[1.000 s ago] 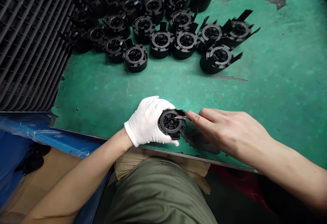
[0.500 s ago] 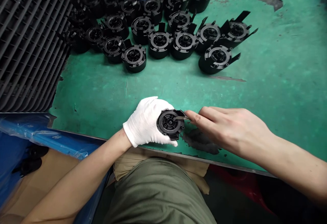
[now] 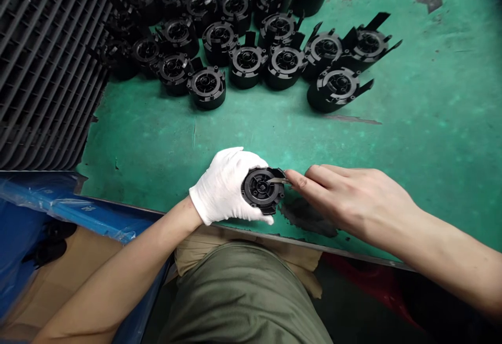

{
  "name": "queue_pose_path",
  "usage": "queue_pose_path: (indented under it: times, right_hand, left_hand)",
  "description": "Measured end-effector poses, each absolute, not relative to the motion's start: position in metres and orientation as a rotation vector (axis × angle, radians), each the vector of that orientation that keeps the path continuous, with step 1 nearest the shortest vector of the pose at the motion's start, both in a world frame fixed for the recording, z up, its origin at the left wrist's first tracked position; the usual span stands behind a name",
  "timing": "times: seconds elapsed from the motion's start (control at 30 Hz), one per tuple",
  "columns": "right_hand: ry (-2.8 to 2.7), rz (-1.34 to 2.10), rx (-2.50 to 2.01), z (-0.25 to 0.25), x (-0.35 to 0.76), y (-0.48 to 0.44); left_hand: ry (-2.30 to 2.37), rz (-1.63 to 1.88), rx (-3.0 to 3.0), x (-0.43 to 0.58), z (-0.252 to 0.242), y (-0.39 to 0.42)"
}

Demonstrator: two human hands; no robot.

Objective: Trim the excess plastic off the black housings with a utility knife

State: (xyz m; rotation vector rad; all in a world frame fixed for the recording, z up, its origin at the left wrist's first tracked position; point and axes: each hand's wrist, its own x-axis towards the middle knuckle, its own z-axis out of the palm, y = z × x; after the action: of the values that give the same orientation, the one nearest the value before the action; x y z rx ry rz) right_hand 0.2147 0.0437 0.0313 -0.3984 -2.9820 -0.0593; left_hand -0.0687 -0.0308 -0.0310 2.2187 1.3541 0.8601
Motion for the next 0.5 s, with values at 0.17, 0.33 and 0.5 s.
queue_pose_path:
  times: [0.17, 0.33, 0.5]
  right_hand:
    - [-3.010, -0.117, -0.247, 0.034, 0.214, 0.055]
    - [-2.992, -0.087, -0.202, 0.032, 0.217, 0.064]
    - [-2.909, -0.030, -0.393, 0.023, 0.227, 0.055]
  left_hand:
    - [1.365, 0.833, 2.189, -0.069, -0.029, -0.030]
    - [1.351, 0.853, 2.194, -0.068, -0.027, -0.030]
    - [1.356, 0.835, 2.189, -0.068, -0.028, -0.030]
